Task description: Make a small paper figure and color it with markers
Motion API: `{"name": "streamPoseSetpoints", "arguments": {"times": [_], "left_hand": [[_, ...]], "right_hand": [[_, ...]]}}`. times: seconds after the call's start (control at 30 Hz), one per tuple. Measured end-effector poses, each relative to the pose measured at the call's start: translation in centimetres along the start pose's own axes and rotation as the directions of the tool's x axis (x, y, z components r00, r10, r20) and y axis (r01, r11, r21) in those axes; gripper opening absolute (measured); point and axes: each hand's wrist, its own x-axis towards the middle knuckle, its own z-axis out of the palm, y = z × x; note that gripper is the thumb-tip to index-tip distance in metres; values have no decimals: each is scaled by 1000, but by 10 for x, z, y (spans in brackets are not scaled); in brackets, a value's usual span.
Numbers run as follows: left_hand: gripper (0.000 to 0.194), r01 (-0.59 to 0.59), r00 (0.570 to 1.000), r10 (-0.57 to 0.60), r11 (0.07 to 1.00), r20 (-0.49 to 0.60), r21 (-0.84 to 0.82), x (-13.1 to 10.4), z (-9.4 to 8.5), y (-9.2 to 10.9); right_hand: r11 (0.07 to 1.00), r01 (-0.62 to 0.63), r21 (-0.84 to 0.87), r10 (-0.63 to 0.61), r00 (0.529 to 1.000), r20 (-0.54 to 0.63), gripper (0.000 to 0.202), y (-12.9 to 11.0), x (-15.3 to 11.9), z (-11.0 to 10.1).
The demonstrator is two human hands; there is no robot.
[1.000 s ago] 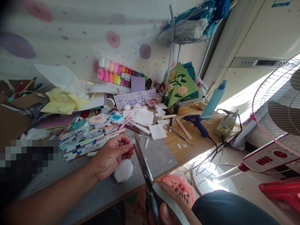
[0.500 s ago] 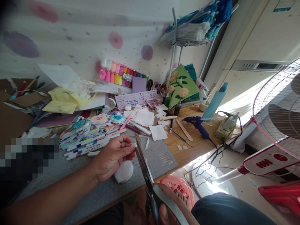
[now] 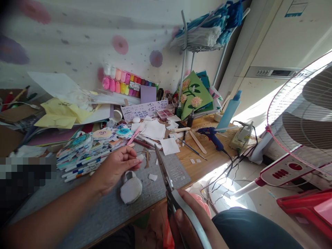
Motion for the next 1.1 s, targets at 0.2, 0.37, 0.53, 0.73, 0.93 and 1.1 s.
{"name": "streamPoseSetpoints", "arguments": {"times": [0.2, 0.37, 0.53, 0.73, 0.93, 1.1], "left_hand": [[17, -183, 981, 194, 887, 19, 425, 27, -26, -7], [26, -266, 918, 389, 745, -75, 612, 30, -31, -8], [26, -279, 821, 548, 631, -162, 723, 21, -38, 10], [18, -422, 724, 690, 463, -18, 779, -30, -14, 41], [14, -806, 475, 684, 85, 554, 586, -105, 83, 50], [10, -780, 527, 508, -29, 681, 625, -130, 145, 46]], "right_hand": [[1000, 0, -27, -1, 998, -64, 56, 5, 8, 1], [978, 69, -196, -86, 993, -82, 51, 5, 10, -7], [827, 97, -553, -132, 991, -23, 35, -13, 14, -15], [472, 143, -870, -224, 974, 39, 45, -30, 17, -8], [-125, 232, -965, -236, 937, 256, 21, -39, 22, 10], [-121, 280, -952, -211, 930, 300, 28, -34, 22, 41]]}}
